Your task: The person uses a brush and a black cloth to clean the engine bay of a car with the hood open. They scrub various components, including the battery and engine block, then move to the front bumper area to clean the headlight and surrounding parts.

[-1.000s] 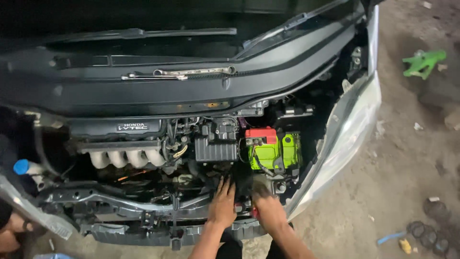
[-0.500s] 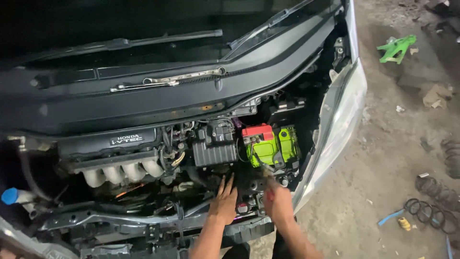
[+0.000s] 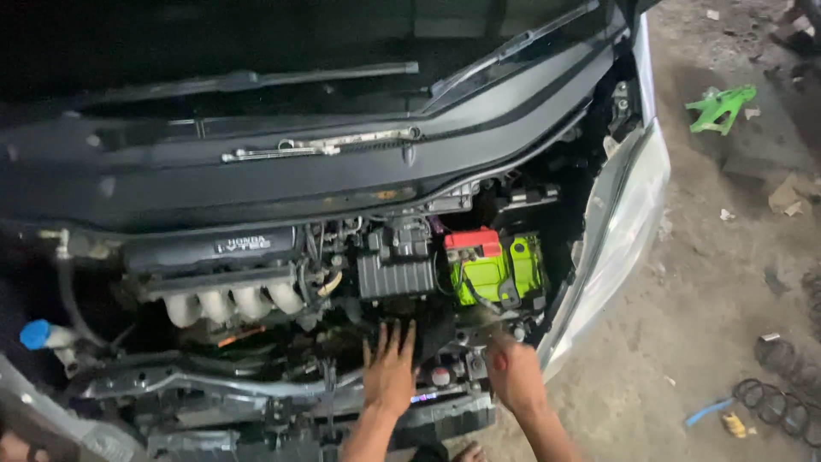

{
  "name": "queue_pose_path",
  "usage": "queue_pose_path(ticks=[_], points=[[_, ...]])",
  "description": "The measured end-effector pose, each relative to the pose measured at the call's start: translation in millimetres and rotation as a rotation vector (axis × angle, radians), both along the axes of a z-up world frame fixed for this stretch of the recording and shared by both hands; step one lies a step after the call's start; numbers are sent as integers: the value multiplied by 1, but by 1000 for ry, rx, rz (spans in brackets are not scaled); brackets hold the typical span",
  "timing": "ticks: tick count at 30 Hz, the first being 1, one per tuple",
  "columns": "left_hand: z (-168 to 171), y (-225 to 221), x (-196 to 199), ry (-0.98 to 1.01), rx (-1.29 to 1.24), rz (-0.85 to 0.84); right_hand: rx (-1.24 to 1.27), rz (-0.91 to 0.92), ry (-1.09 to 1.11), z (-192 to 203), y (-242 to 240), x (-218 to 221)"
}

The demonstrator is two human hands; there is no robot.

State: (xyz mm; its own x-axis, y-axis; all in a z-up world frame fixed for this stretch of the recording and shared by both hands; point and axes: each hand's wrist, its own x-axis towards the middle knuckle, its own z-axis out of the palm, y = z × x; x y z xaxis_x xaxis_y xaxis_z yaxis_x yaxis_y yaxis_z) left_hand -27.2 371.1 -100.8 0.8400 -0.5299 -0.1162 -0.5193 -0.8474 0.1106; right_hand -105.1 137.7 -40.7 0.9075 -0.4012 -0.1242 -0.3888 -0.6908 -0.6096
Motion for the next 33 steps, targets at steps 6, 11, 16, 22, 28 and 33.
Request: queue_pose_path(ticks=[6,11,16,22,28,33], points=[[-62,-13,-12,-4,-27,72,215,321,-77,34,17,4],[-41,-18,3,193,192,-34,-147,127,87,-34,7,-18],[3,-12,14,450,18,104,97,303,-49,-15,8,-19],[9,-18,2,393,93,111,101,472,-165,-16,12,-25],[18,-20,-1,428,60,174,-279,191,142,-69,-2,-28],[8,-18,-1,395,82,155,-260,73,99,-16,-18,-4]])
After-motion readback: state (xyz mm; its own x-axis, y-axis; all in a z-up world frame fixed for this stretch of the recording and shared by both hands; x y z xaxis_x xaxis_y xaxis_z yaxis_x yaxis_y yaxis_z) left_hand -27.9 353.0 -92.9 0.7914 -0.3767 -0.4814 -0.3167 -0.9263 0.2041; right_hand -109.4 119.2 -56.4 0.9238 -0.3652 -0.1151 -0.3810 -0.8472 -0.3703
